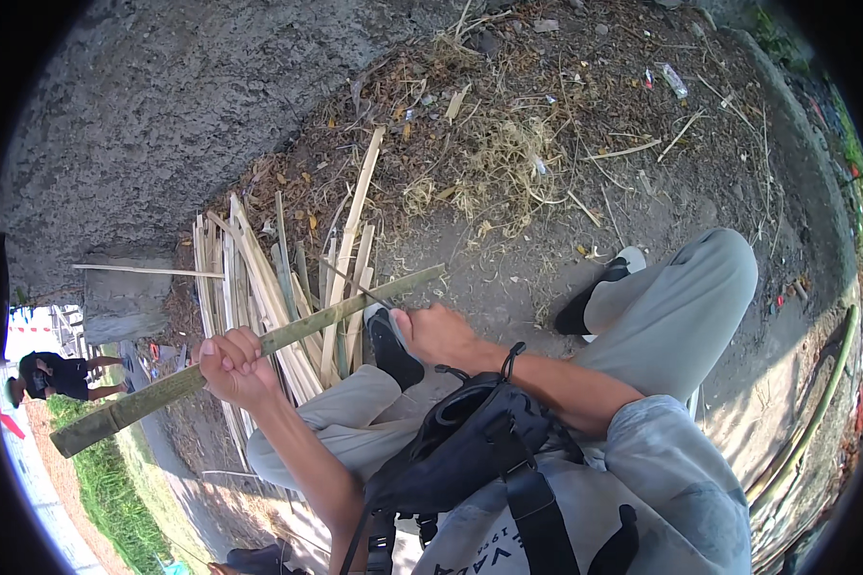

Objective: The person shapes a bamboo slat by shaving along its length with a knife, turning it over, and peeling off splinters by hand.

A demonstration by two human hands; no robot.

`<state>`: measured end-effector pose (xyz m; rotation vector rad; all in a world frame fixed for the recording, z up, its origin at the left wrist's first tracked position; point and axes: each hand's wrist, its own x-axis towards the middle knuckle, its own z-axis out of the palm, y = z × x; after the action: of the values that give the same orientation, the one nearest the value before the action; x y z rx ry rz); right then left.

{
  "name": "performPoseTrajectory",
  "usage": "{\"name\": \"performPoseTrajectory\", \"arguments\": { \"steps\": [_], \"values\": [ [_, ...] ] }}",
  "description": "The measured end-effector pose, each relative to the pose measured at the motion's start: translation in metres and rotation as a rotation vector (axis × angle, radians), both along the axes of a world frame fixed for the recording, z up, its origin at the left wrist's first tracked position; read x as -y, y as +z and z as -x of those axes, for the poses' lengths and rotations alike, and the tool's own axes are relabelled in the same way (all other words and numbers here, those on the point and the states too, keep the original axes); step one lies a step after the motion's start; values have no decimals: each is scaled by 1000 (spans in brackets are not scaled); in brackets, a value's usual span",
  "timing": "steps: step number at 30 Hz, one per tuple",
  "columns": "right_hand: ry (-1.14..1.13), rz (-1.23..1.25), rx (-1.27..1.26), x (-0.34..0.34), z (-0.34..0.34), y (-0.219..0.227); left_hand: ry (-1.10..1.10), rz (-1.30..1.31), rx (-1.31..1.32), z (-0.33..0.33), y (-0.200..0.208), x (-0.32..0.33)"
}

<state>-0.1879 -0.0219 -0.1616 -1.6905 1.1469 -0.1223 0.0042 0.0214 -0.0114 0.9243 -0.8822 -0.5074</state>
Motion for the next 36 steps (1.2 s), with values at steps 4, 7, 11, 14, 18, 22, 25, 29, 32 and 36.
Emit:
{"name": "performPoseTrajectory", "arguments": {
  "steps": [4,7,11,14,18,22,25,29,32,36],
  "values": [
    [12,249,137,-9,-1,9,-39,28,45,16,5,-1],
    [-42,254,48,-1,12,-39,-186,108,89,21,5,3],
    [-37,93,-23,17,13,-26,-153,97,99,22,2,8],
    [-31,91,35,2,0,14,-116,63,60,15,5,5],
    [-59,248,96,-3,-5,-12,-133,110,54,18,7,8],
    [-90,202,-82,11,10,-84,-177,106,105,11,2,8],
    [-27,177,-65,0,13,-65,-144,62,95,9,4,3],
    [-18,180,47,-7,-2,-8,-113,50,11,-6,3,2],
    [-7,204,64,-8,-3,-18,-127,58,16,-6,5,0],
    [-56,96,-207,2,30,-124,-88,94,-43,-5,3,2]
  ]
}}
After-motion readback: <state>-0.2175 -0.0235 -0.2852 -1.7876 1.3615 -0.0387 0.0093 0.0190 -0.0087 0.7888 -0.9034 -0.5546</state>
